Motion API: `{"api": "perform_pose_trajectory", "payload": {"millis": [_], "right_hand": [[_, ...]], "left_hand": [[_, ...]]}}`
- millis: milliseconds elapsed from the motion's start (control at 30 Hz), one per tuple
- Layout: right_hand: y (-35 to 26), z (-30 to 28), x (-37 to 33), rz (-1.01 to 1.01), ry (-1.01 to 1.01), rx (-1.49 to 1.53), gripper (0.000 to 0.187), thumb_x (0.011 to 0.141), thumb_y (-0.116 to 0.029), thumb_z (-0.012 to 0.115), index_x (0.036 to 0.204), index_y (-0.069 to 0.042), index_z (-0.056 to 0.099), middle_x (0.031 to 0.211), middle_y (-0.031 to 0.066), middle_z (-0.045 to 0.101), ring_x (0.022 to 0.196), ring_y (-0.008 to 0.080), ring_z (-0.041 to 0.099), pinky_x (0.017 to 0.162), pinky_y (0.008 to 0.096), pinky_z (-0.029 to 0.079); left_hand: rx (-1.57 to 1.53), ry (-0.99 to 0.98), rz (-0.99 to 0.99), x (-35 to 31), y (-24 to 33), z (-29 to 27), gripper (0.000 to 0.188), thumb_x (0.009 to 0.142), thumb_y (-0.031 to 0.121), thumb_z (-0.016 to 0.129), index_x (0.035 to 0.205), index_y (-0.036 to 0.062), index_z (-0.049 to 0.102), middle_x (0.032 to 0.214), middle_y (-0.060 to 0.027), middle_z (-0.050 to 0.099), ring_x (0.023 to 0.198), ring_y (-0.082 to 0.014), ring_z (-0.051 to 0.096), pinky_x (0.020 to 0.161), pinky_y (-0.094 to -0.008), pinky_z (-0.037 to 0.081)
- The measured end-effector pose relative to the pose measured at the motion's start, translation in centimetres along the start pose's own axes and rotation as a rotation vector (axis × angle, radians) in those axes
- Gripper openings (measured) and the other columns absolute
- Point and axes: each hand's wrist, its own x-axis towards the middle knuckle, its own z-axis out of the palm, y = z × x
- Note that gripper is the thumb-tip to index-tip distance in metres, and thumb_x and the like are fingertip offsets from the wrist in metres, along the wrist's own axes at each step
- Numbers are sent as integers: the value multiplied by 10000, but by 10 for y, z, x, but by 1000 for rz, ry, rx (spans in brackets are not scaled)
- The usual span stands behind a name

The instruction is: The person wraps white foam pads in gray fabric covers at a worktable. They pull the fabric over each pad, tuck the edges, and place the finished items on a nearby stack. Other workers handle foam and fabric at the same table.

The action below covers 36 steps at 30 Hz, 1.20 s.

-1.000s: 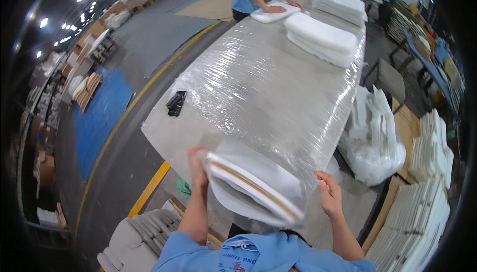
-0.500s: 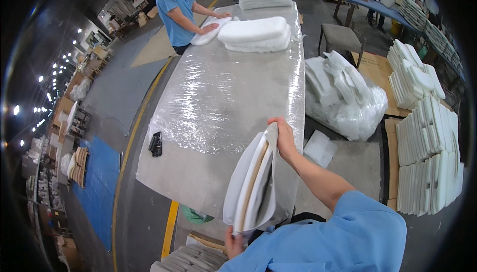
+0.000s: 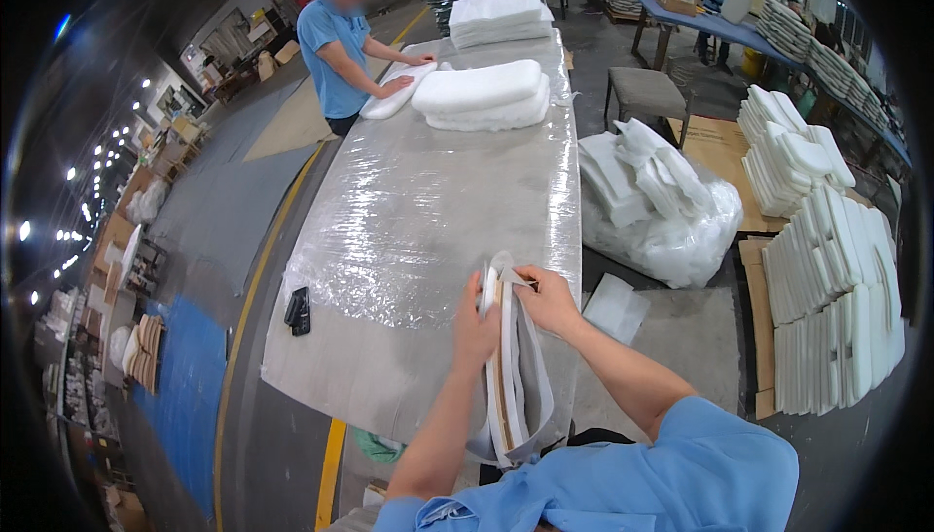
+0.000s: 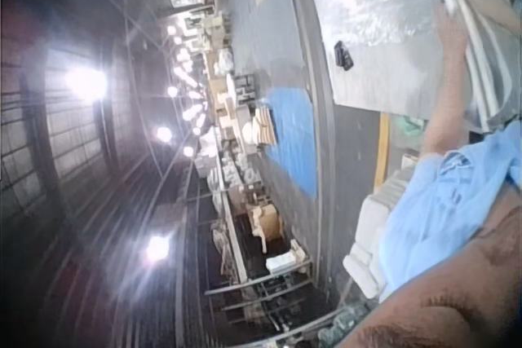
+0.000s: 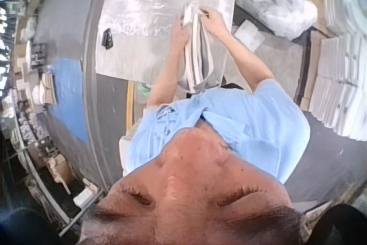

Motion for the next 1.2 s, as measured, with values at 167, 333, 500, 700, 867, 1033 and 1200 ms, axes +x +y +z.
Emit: {"api": "perform_pose_trajectory", "payload": {"millis": [167,333,500,700,867,1033,1200], "right_hand": [[-11,-5,3,-126,73,-156,154,945,-160,689,970,-9,712,863,194,706,810,350,683,736,455,514],[-9,-2,0,-244,64,-302,146,952,-163,634,899,-26,635,894,214,674,879,460,655,777,554,506],[-1,-2,-10,-299,9,-390,126,947,-159,627,884,-51,624,886,208,653,871,459,650,767,559,505],[-11,-8,5,-174,-237,-328,275,1005,-311,640,1043,-43,689,931,174,699,815,329,692,767,452,541],[24,-54,68,214,-17,51,603,1038,-551,569,1286,-11,674,1152,123,731,917,247,670,867,415,541],[51,-64,92,720,-255,125,539,969,-555,626,1234,-89,683,1162,124,707,978,263,665,903,393,522],[68,-55,64,660,-230,397,422,951,-436,656,1180,-82,671,1101,52,701,953,179,663,825,344,534]], "left_hand": [[231,39,287,60,5,13,415,886,79,640,1299,47,675,1260,-202,668,1188,-382,633,1034,-436,496],[182,123,388,65,-1,23,224,910,27,646,1111,36,744,1175,-175,687,1081,-366,671,938,-425,531],[136,187,368,54,2,37,153,927,-8,640,1045,22,732,1140,-172,694,990,-358,694,850,-414,551],[199,237,423,55,-31,12,202,1016,130,628,1187,58,706,1244,-161,678,965,-313,697,858,-390,560],[-822,72,-369,-13,-65,9,494,1118,400,491,1525,122,455,1424,-109,569,1020,-229,663,925,-370,553],[292,-30,-604,-173,-127,-20,427,1052,347,606,1352,43,615,1261,-165,682,1108,-294,667,954,-453,532],[-1171,211,-1022,-236,-146,-33,530,1034,364,642,1454,59,532,1413,-131,607,1299,-316,572,1080,-535,464]]}}
